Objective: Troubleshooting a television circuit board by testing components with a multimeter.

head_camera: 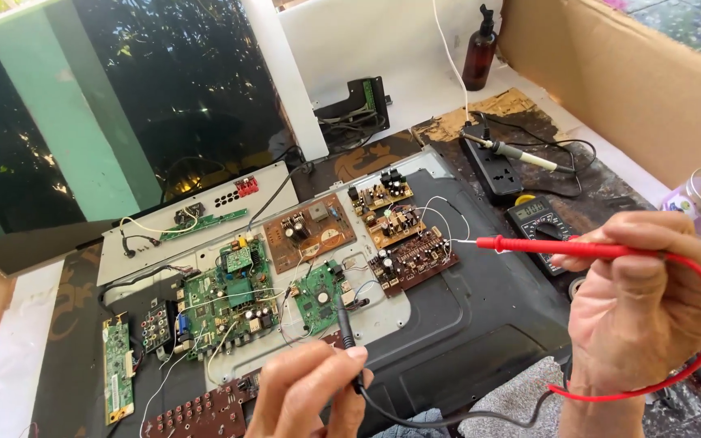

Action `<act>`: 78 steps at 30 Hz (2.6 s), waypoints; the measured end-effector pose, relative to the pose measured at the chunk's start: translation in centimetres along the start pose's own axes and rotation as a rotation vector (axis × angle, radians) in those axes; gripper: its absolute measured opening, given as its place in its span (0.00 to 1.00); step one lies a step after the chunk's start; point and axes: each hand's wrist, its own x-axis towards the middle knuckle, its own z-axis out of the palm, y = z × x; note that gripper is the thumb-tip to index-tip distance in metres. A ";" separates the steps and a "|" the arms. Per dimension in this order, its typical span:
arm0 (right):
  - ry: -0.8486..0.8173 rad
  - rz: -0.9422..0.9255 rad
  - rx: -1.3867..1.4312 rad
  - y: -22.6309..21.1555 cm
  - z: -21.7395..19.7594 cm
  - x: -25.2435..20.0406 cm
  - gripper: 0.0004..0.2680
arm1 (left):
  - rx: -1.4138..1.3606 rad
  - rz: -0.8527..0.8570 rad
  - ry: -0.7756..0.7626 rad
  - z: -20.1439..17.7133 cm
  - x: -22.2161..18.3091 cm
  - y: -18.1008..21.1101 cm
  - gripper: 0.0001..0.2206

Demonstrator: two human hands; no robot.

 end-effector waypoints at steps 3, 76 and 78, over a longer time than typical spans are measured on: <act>0.069 0.135 0.141 0.0 -0.5 0.0 0.12 | -0.104 0.079 -0.025 0.4 -1.2 -0.2 0.11; -0.126 0.040 0.097 1.0 1.5 0.1 0.05 | 0.022 0.512 0.227 4.4 1.7 -4.7 0.08; -0.321 -0.087 -0.121 -0.4 2.3 0.1 0.04 | -0.017 0.517 0.172 4.0 1.9 -4.2 0.08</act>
